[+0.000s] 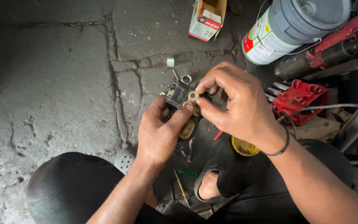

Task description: The person disassembles a carburetor, removing screws with a screwdriver and then handling various small internal components such as jets and a needle.

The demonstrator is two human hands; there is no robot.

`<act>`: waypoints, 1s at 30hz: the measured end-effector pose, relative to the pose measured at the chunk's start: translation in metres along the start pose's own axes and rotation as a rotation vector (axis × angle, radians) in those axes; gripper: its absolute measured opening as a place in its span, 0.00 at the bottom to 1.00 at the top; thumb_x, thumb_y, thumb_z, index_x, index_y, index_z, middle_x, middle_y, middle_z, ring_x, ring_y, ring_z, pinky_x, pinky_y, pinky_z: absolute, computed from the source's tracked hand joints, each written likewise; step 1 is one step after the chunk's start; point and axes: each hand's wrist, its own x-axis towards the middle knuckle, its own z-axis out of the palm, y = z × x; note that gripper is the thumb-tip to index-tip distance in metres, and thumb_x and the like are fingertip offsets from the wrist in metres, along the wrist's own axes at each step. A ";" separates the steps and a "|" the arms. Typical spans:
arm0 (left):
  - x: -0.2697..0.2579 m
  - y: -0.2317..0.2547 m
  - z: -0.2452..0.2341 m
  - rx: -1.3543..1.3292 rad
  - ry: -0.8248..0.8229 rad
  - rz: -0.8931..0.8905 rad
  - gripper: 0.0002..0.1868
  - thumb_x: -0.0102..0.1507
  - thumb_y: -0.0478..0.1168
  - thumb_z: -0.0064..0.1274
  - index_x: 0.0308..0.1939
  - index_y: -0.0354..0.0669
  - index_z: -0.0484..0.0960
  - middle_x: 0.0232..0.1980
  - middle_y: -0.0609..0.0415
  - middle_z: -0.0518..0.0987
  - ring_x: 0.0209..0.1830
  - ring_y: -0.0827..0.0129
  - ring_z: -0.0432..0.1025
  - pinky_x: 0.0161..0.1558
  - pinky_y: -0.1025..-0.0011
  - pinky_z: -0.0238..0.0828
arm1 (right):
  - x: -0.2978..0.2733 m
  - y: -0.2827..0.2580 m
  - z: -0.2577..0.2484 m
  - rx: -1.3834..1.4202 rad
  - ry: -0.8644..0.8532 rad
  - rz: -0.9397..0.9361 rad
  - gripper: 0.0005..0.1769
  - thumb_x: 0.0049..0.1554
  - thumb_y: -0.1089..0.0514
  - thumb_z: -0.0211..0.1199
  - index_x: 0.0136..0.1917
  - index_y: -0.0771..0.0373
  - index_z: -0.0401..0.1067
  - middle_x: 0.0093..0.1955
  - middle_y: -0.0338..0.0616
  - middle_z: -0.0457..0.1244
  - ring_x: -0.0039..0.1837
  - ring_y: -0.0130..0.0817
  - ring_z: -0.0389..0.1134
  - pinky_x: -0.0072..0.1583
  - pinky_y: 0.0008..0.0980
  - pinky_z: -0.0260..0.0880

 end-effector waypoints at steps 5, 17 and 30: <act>0.003 -0.004 0.000 -0.107 -0.017 -0.017 0.15 0.61 0.47 0.59 0.39 0.37 0.79 0.29 0.58 0.79 0.26 0.79 0.69 0.27 0.75 0.65 | -0.001 -0.001 -0.005 -0.088 -0.010 -0.060 0.07 0.54 0.71 0.62 0.47 0.65 0.74 0.49 0.45 0.65 0.45 0.33 0.70 0.47 0.30 0.70; 0.010 -0.015 -0.001 -0.300 -0.047 -0.038 0.31 0.69 0.58 0.40 0.54 0.33 0.81 0.50 0.50 0.83 0.49 0.71 0.74 0.53 0.72 0.71 | 0.000 -0.003 -0.005 -0.096 -0.037 -0.092 0.15 0.54 0.75 0.56 0.51 0.65 0.76 0.52 0.48 0.65 0.46 0.36 0.72 0.49 0.32 0.73; 0.010 -0.016 -0.001 -0.338 -0.046 -0.003 0.32 0.70 0.58 0.38 0.56 0.32 0.80 0.52 0.51 0.83 0.52 0.73 0.74 0.55 0.72 0.70 | 0.001 -0.002 -0.002 -0.294 -0.020 -0.274 0.16 0.51 0.75 0.60 0.50 0.64 0.76 0.52 0.47 0.64 0.54 0.46 0.71 0.54 0.39 0.72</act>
